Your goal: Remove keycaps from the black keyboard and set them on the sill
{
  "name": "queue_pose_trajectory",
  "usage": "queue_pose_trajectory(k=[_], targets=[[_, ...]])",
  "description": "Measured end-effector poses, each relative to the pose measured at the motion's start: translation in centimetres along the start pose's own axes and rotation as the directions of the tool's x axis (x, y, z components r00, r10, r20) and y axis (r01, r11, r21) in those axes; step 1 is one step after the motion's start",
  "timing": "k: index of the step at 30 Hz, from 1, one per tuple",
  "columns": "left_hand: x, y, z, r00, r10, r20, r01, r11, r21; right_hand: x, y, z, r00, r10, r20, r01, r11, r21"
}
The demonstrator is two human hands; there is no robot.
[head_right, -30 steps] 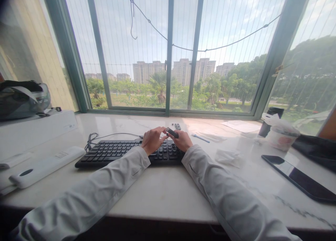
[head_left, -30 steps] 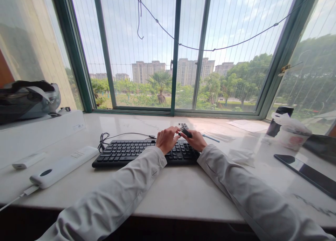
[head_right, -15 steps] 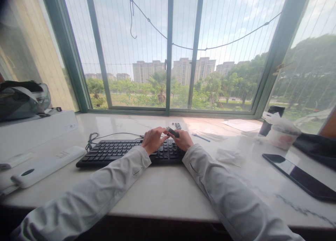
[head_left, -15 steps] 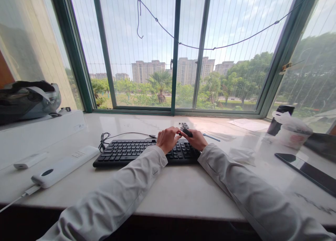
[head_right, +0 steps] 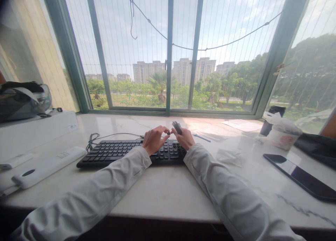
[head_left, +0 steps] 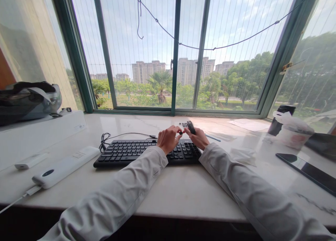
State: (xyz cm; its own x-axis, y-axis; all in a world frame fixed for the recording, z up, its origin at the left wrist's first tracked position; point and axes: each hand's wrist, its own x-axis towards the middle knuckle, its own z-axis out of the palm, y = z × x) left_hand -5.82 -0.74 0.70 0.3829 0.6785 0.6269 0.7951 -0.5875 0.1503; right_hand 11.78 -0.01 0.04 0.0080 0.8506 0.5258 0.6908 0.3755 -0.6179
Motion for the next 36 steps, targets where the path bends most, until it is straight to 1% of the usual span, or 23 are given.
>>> queue_pose_trajectory(k=[6, 11, 14, 17, 19, 22, 24, 26, 28, 31, 34, 36], targets=[[0.1, 0.3, -0.3, 0.999, -0.013, -0.031, 0.012, 1.000, -0.018, -0.2, -0.4, 0.0, 0.997, -0.073, 0.022, 0.074, 0.996, -0.041], [0.1, 0.2, -0.2, 0.999, -0.008, -0.047, 0.007, 1.000, -0.022, 0.1, 0.2, 0.1, 1.000, -0.029, -0.001, 0.029, 1.000, 0.007], [0.1, 0.2, -0.1, 0.999, -0.001, -0.044, 0.001, 1.000, -0.007, 0.2, 0.4, 0.2, 1.000, -0.029, -0.003, 0.029, 0.999, 0.014], [0.0, 0.2, -0.1, 0.999, 0.001, -0.041, -0.002, 1.000, -0.016, 0.1, 0.3, 0.1, 0.999, -0.037, -0.004, 0.037, 0.998, -0.045], [0.1, 0.2, -0.1, 0.999, -0.002, -0.036, 0.001, 1.000, -0.030, 0.0, 0.0, -0.1, 0.999, -0.042, 0.002, 0.042, 0.988, -0.152], [0.1, 0.1, -0.1, 1.000, -0.008, -0.018, 0.008, 0.999, -0.044, -0.1, -0.2, -1.0, 1.000, -0.005, -0.027, -0.006, 0.927, -0.374], [0.2, -0.1, -0.1, 1.000, -0.008, -0.013, 0.008, 0.999, -0.040, 0.0, 0.0, -1.7, 0.997, 0.039, -0.070, -0.068, 0.863, -0.501], [0.2, -0.3, 0.0, 1.000, -0.011, -0.012, 0.011, 1.000, -0.024, 0.2, 0.3, -2.4, 0.992, 0.089, -0.087, -0.123, 0.797, -0.591], [0.2, -0.5, 0.0, 1.000, -0.022, -0.006, 0.022, 1.000, 0.000, 0.3, 0.7, -2.9, 0.986, 0.145, -0.079, -0.162, 0.748, -0.644], [0.2, -0.6, -0.1, 0.999, -0.049, 0.010, 0.048, 0.998, 0.033, 0.4, 1.2, -3.2, 0.975, 0.219, -0.048, -0.194, 0.721, -0.666], [0.4, -0.8, -0.2, 0.997, -0.069, 0.023, 0.068, 0.996, 0.055, 0.4, 1.1, -3.5, 0.968, 0.247, -0.050, -0.215, 0.707, -0.674], [0.6, -1.1, -0.4, 0.996, -0.082, 0.020, 0.081, 0.995, 0.065, 0.5, 0.9, -3.9, 0.968, 0.239, -0.080, -0.227, 0.690, -0.687]])
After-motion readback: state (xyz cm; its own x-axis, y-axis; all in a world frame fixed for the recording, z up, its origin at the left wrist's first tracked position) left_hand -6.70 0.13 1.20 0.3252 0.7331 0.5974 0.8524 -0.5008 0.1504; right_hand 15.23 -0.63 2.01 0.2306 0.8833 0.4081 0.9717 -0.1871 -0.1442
